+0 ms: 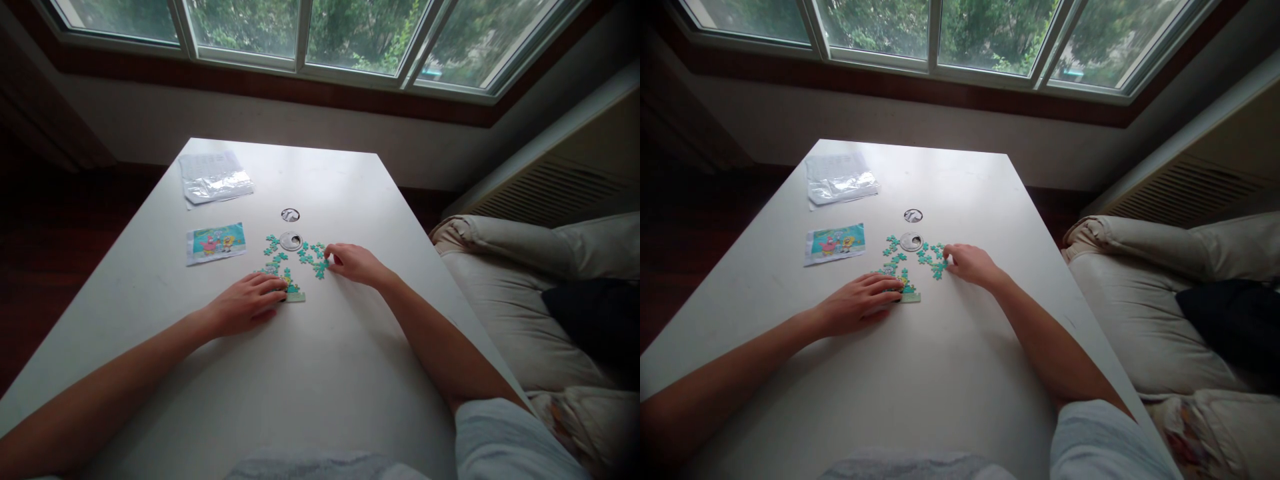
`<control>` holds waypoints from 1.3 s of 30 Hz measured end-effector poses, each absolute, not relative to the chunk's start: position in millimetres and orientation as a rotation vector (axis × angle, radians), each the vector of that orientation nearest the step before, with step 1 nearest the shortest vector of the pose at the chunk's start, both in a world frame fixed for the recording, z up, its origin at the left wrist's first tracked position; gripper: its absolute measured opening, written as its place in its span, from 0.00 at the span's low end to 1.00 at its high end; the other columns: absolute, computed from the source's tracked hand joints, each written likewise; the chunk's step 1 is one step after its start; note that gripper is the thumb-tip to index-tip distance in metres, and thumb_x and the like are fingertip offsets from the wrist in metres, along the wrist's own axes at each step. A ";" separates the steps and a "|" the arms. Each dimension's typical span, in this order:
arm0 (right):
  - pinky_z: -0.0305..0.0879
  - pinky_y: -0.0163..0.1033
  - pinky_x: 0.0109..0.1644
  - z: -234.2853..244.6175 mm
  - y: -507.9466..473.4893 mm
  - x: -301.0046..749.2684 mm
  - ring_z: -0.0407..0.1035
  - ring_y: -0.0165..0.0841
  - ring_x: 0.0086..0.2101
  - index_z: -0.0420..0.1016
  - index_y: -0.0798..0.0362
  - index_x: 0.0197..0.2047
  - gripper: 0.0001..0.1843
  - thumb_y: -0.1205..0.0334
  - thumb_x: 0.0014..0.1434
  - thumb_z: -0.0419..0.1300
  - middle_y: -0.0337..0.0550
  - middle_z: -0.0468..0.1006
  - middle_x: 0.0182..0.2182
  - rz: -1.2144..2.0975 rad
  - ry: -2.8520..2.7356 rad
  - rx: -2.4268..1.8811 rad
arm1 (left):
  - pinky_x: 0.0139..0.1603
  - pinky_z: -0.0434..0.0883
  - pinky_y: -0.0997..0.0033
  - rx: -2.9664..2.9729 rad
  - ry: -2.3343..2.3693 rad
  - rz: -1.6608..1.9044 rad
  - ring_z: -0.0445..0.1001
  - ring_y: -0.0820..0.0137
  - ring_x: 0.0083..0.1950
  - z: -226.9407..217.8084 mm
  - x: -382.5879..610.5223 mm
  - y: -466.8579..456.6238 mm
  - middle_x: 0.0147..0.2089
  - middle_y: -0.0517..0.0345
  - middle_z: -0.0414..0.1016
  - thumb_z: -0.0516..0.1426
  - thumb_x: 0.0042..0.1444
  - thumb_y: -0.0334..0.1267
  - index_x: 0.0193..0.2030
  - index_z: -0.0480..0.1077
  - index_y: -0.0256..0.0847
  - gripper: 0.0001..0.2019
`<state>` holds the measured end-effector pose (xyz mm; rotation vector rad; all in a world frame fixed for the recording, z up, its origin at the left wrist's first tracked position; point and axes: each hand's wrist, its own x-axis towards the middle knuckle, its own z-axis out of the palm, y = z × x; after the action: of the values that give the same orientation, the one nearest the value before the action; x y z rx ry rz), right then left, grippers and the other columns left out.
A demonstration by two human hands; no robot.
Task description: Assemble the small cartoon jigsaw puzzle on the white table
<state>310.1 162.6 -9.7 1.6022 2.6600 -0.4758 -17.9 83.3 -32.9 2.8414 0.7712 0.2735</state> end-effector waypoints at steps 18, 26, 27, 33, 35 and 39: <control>0.57 0.34 0.37 -27.7 169.9 306.5 0.63 0.28 0.30 0.71 0.53 0.34 0.03 0.63 0.55 0.60 0.36 0.73 0.29 -1.191 2.863 1.494 | 0.70 0.63 0.51 2.846 0.773 0.265 0.65 0.57 0.69 -32.4 -16.4 82.2 0.69 0.51 0.66 0.54 0.68 0.39 0.63 0.66 0.45 0.17; 0.61 0.32 0.31 -35.6 146.5 265.9 0.63 0.25 0.25 0.77 0.52 0.43 0.11 0.58 0.57 0.65 0.35 0.73 0.27 -1.728 2.757 1.411 | 0.70 0.62 0.50 2.867 0.762 0.278 0.65 0.56 0.69 -34.3 -15.0 82.9 0.69 0.50 0.67 0.54 0.68 0.38 0.63 0.66 0.44 0.18; 0.63 0.33 0.31 -37.7 144.6 263.2 0.66 0.26 0.25 0.77 0.52 0.44 0.12 0.57 0.57 0.65 0.35 0.74 0.27 -1.797 2.726 1.405 | 0.70 0.62 0.50 2.868 0.760 0.283 0.65 0.56 0.69 -34.5 -15.0 83.0 0.69 0.50 0.67 0.54 0.67 0.38 0.63 0.66 0.44 0.18; 0.74 0.38 0.39 -50.3 144.1 258.8 0.77 0.33 0.33 0.78 0.54 0.46 0.13 0.55 0.60 0.62 0.43 0.82 0.34 -2.127 2.596 1.400 | 0.70 0.62 0.50 2.867 0.764 0.278 0.65 0.56 0.69 -35.0 -15.0 82.7 0.69 0.49 0.67 0.55 0.67 0.39 0.62 0.66 0.44 0.18; 0.73 0.38 0.42 -50.2 143.9 257.9 0.77 0.33 0.36 0.79 0.53 0.44 0.12 0.56 0.60 0.62 0.43 0.83 0.36 -2.025 2.690 1.416 | 0.70 0.62 0.50 2.866 0.766 0.270 0.65 0.56 0.69 -35.3 -14.9 82.7 0.69 0.50 0.67 0.55 0.67 0.39 0.63 0.66 0.44 0.18; 0.68 0.35 0.41 -45.8 140.7 253.9 0.74 0.31 0.37 0.82 0.53 0.40 0.10 0.58 0.61 0.62 0.43 0.81 0.37 -1.695 2.949 1.406 | 0.70 0.62 0.50 2.852 0.770 0.292 0.65 0.56 0.68 -35.1 -14.9 82.7 0.69 0.50 0.67 0.55 0.67 0.38 0.63 0.66 0.45 0.18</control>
<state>253.9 140.7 -45.8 1.4059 2.9487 -1.6948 -14.9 82.7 -35.1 2.8520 0.7698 0.2916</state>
